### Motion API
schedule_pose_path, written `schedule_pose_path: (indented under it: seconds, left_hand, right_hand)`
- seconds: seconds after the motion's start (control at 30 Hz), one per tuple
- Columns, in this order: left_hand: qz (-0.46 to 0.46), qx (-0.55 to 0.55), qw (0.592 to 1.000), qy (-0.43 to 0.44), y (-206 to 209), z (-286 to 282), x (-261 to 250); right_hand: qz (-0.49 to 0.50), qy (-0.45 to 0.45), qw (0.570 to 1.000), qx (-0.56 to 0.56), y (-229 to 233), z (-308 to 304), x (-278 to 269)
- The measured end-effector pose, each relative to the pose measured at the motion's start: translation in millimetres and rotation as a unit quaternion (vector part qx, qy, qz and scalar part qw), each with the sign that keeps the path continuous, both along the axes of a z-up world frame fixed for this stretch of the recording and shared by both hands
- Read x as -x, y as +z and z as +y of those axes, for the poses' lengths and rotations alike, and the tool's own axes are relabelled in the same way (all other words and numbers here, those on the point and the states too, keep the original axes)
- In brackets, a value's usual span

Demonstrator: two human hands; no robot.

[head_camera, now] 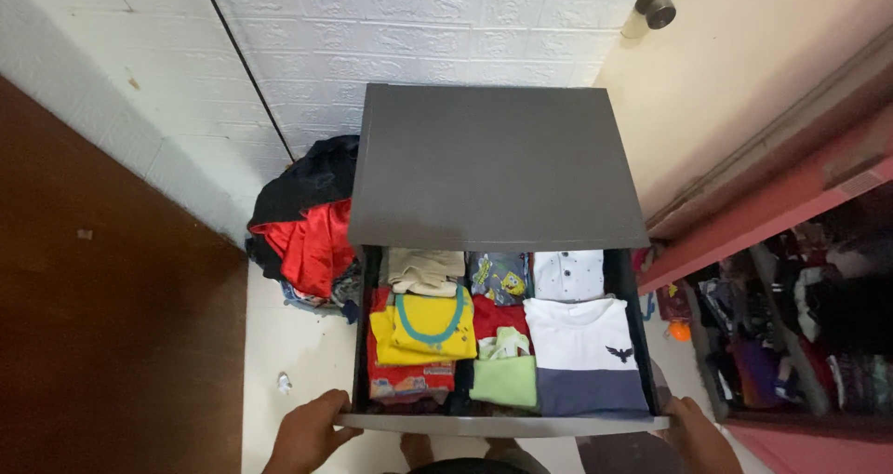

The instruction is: Organize and sort folded clothes into a plastic drawer unit.

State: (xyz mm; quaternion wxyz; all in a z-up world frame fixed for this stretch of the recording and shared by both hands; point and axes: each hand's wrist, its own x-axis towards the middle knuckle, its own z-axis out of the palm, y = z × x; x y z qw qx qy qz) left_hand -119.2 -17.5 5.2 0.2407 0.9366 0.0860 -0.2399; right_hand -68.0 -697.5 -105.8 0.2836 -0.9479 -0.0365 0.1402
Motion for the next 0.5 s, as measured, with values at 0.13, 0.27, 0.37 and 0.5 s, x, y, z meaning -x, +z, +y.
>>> schedule_pose_path:
  seconds: [0.13,0.27,0.37,0.5]
  left_hand:
    - [0.023,0.004,1.0,0.009,16.4,-5.6,-2.0]
    - [-0.027,0.009,1.0,0.009,4.0,-5.5,5.3]
    - [-0.048,0.011,0.998,0.025,7.5,-6.1,3.9]
    - [-0.1,0.058,0.992,0.049,14.1,-3.5,-2.2]
  right_hand:
    - [0.124,-0.071,0.985,0.098,18.4,18.5,-8.5]
    - [0.155,-0.076,0.975,0.137,-6.5,-5.8,-14.3]
    - [0.112,-0.026,0.981,0.157,-14.2,-21.8,-20.9]
    - [0.003,0.003,1.0,-0.009,13.4,-16.4,-17.6]
